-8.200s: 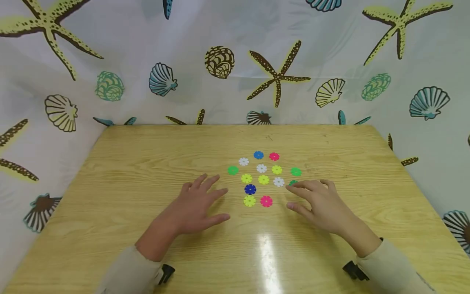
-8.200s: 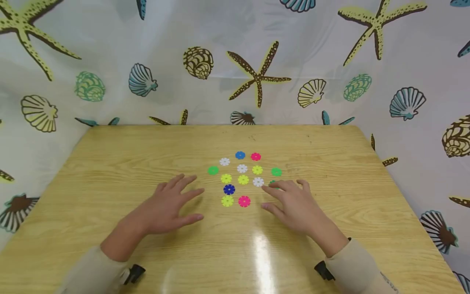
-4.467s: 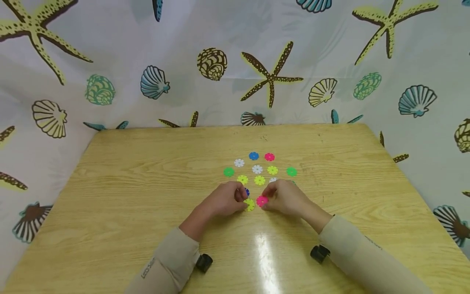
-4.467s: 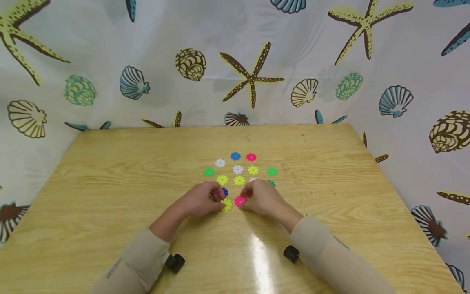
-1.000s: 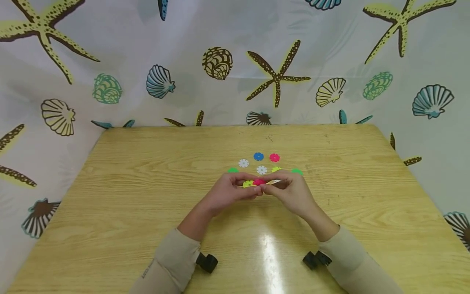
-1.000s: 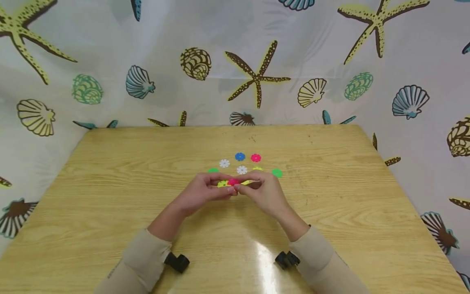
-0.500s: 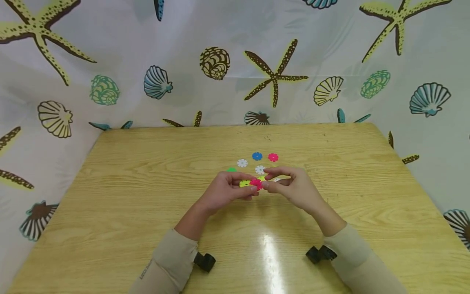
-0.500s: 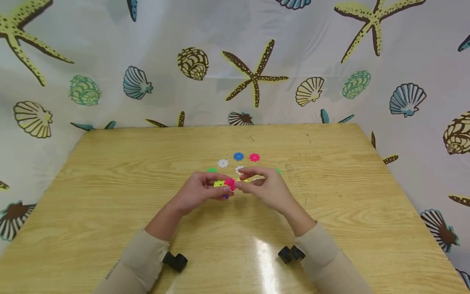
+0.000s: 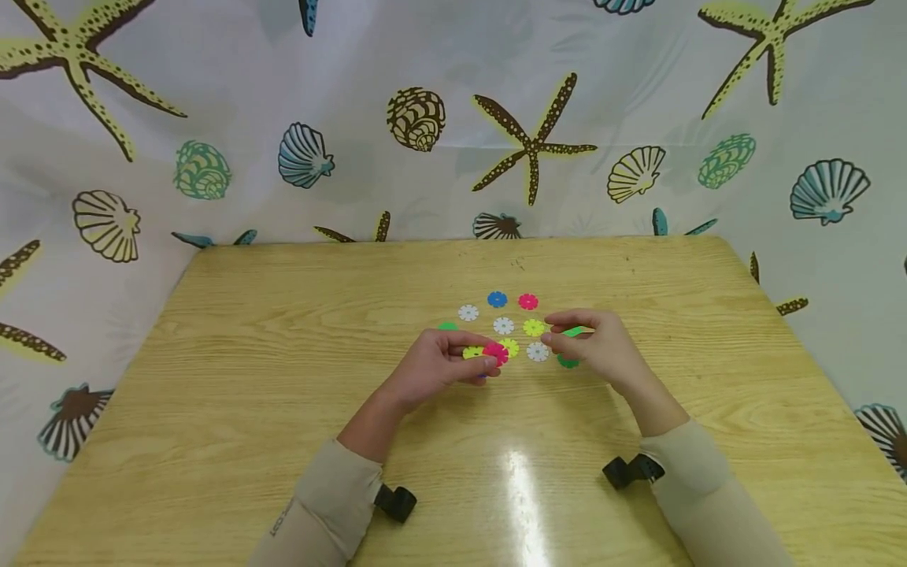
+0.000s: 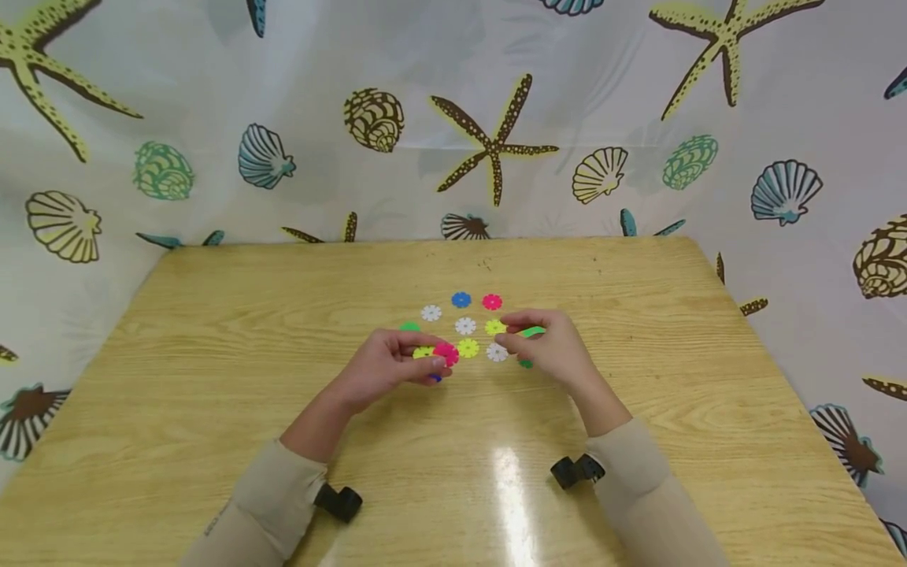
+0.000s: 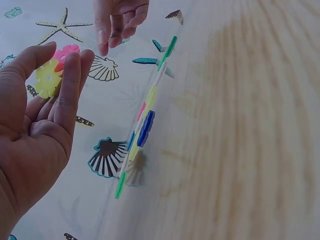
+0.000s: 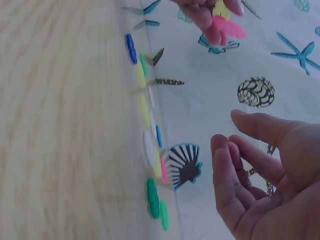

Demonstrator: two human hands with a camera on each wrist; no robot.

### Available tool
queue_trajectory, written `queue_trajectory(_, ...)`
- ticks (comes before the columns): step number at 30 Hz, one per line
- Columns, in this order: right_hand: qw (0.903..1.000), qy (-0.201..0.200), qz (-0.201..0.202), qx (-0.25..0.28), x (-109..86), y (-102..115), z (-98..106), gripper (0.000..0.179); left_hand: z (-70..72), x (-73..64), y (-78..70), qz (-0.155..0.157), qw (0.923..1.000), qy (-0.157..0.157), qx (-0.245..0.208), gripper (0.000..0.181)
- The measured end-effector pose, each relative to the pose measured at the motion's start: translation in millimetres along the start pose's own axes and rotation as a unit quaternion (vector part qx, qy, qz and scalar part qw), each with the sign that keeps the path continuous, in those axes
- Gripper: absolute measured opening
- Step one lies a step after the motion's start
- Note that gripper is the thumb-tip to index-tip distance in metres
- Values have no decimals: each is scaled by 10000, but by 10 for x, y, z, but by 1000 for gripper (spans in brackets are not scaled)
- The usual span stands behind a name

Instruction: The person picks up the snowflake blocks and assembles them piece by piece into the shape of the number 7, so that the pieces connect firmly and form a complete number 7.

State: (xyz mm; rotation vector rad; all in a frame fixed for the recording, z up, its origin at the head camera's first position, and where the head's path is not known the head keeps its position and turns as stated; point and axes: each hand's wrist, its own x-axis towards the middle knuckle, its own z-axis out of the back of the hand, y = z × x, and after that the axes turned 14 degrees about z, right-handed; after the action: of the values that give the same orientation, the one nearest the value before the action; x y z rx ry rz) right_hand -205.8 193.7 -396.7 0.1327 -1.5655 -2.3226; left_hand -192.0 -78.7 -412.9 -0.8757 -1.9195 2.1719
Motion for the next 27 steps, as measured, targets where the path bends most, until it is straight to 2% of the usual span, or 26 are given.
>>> queue_trajectory(10, 9943, 164, -477, -935, 4, -85, 102, 35, -22, 20, 8, -4, 9999, -37, 100, 34)
queue_trajectory(20, 9908, 250, -651, -1157, 16, -184, 134, 35, -19, 22, 15, 55, 9998, -112, 139, 35)
queue_trajectory(27, 9866, 326, -843, -1358, -4, -222, 147, 37, -21, 13, 5, 14, 9999, -48, 156, 36)
